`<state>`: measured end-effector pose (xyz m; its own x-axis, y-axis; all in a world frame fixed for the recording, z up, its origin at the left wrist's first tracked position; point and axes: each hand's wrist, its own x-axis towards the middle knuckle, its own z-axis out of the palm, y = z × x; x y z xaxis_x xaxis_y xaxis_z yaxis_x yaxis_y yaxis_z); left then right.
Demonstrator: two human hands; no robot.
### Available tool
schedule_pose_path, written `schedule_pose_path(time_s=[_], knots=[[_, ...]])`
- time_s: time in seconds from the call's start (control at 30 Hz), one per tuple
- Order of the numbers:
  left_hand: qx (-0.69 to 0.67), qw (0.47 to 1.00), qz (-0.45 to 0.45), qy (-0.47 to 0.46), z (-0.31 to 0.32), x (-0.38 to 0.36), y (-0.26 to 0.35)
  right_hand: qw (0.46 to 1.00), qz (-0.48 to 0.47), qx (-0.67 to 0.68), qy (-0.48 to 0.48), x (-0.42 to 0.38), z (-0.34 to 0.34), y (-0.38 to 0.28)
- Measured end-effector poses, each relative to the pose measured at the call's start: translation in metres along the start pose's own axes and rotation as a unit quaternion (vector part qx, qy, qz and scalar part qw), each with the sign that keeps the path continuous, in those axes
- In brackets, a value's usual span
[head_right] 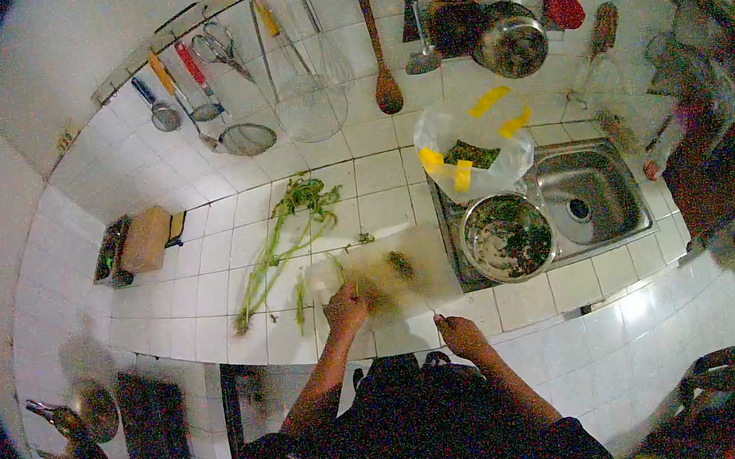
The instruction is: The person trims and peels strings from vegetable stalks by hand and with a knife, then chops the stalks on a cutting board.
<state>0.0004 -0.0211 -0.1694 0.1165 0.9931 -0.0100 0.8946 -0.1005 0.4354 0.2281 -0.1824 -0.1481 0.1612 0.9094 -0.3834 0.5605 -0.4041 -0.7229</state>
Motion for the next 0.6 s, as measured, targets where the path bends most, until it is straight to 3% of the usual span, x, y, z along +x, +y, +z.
schedule_pose_path(time_s=[0.03,0.17,0.23,0.37,0.43,0.47,0.53,0.6], knots=[[-0.090,0.996,-0.013,0.003,0.005,-0.005,-0.013,0.999,-0.001,0.016,0.028,-0.002,0.002,0.000],[-0.215,0.976,0.026,0.014,0.010,-0.013,-0.046,0.998,-0.020,0.047,0.043,-0.005,0.004,-0.008],[-0.288,0.953,-0.048,-0.085,-0.010,-0.015,-0.040,0.998,0.023,0.052,0.019,-0.002,0.004,-0.017],[-0.322,0.936,-0.071,-0.126,-0.018,-0.007,-0.047,0.995,0.025,0.086,0.033,0.000,0.016,-0.035],[-0.516,0.851,-0.044,-0.084,-0.019,-0.013,-0.043,0.988,0.022,0.153,0.003,-0.004,0.017,-0.052],[-0.521,0.848,-0.050,-0.082,-0.022,-0.016,-0.043,0.985,0.022,0.173,-0.009,-0.007,0.016,-0.063],[-0.576,0.807,0.039,-0.124,-0.040,-0.024,-0.035,0.954,0.016,0.295,-0.047,-0.020,0.004,-0.102],[-0.594,0.789,0.025,-0.154,-0.059,-0.030,-0.025,0.944,-0.004,0.325,-0.056,-0.019,0.001,-0.119]])
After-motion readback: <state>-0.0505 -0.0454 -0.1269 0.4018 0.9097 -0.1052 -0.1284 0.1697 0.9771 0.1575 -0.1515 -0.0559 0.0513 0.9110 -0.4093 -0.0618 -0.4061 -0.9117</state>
